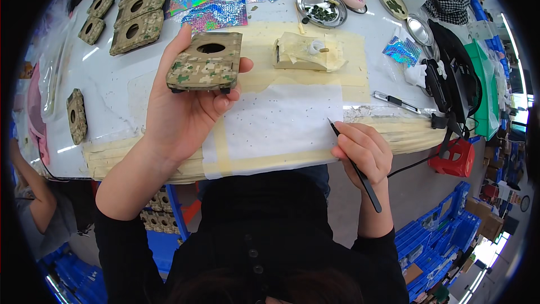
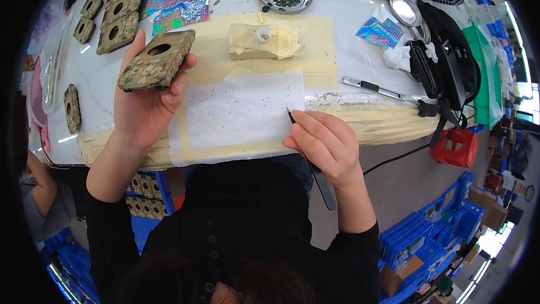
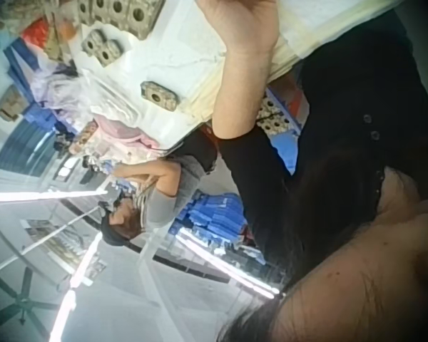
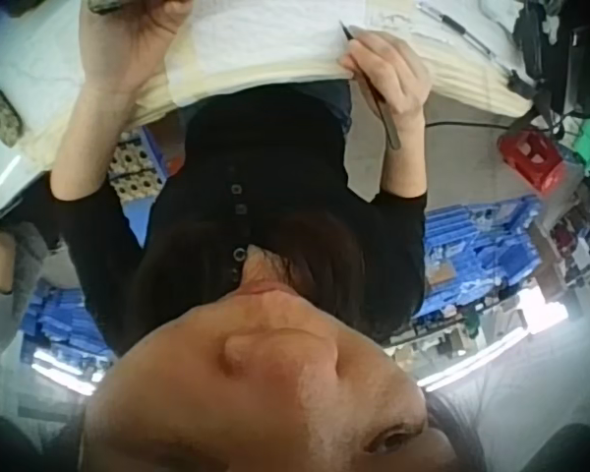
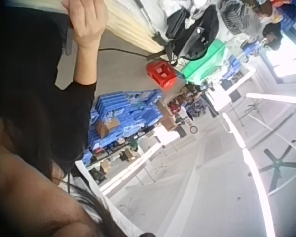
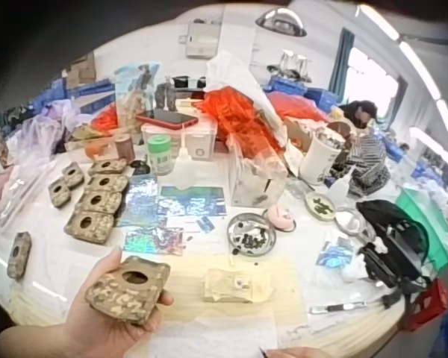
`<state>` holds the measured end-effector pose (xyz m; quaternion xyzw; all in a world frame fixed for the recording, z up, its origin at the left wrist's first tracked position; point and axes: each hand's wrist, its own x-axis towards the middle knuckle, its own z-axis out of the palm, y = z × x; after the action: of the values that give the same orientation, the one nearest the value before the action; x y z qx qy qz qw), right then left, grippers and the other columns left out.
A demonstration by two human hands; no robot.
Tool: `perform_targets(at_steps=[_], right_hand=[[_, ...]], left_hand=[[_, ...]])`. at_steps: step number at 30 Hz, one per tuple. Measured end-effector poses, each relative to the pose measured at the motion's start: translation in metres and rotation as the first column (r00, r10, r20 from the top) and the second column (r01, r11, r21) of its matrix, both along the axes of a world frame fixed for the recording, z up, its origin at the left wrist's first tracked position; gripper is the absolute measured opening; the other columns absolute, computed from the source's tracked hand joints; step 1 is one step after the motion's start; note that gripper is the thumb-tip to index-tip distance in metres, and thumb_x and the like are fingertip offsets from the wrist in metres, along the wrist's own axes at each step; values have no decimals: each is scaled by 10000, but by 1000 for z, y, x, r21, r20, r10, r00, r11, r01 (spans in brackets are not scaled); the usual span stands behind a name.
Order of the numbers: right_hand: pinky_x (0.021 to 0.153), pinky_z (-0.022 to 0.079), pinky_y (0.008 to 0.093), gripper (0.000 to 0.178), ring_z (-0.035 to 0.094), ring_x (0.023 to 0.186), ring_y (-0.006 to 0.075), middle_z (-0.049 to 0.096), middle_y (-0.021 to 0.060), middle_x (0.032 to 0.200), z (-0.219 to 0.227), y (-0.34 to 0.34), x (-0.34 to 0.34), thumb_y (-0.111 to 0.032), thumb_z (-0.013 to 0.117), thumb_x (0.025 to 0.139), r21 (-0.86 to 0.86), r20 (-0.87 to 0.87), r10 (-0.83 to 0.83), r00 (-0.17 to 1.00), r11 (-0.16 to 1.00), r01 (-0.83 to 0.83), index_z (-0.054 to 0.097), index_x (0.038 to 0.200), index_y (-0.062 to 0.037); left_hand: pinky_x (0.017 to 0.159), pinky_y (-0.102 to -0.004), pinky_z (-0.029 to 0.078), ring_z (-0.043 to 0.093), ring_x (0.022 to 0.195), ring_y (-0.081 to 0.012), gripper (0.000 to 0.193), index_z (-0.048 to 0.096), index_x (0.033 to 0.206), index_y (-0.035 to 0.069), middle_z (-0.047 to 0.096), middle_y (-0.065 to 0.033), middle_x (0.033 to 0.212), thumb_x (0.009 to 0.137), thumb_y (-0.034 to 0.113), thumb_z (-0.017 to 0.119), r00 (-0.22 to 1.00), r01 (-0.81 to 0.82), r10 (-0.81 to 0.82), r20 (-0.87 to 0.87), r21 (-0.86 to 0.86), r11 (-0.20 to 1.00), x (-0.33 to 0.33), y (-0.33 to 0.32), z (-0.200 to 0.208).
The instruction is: Applying camouflage decals to the hull of a model tank using tweezers.
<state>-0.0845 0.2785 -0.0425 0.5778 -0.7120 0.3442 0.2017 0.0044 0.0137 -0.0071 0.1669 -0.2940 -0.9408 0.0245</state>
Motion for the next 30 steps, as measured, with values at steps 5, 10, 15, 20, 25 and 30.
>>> perform_targets(at_steps=[5,10,15,20,25,30], right_hand=[[552,520,293,230,634,676,248,653,126,830,-1,-1,0,-139,743,721,-20,0,-4,1000,1000,4,590,835,-11],[576,521,299,195,636,674,265,657,146,820,1,-1,0,-97,727,742,-60,136,3,991,998,5,578,830,-7],[632,509,296,153,641,697,263,661,163,811,1,3,0,-40,697,766,-112,458,-18,889,991,78,579,851,7],[671,508,273,93,637,738,186,650,150,838,3,3,5,-30,613,852,-124,705,-38,708,977,175,549,866,36],[643,525,247,153,637,693,152,633,151,824,16,0,-1,-110,516,929,-145,910,5,414,940,308,502,877,33],[585,515,235,233,634,639,156,630,132,753,27,-10,-7,-201,467,961,-135,970,53,239,930,343,509,863,6]], left_hand=[[496,-205,526,625,633,-188,524,530,1062,-2,624,-190,921,931,485,384,1000,9,-9,-2,1,1000,0,-1,0],[496,-204,528,626,633,-187,523,532,1059,1,625,-191,924,930,486,386,1000,13,-13,-10,0,1000,0,-1,-1],[498,-203,531,629,632,-187,520,532,1056,4,625,-191,923,930,486,384,1000,15,-15,-8,-1,1000,1,-1,0],[499,-205,535,629,628,-187,518,529,1058,4,624,-194,922,931,485,382,1000,12,-12,-7,-7,1000,1,0,1],[550,-232,564,646,691,-217,537,514,1096,-19,613,-202,948,942,473,363,998,45,-44,-41,22,999,2,-1,0],[680,-304,600,660,821,-262,574,481,1167,-49,593,-208,993,958,463,326,998,44,-41,-46,58,997,4,3,4]])
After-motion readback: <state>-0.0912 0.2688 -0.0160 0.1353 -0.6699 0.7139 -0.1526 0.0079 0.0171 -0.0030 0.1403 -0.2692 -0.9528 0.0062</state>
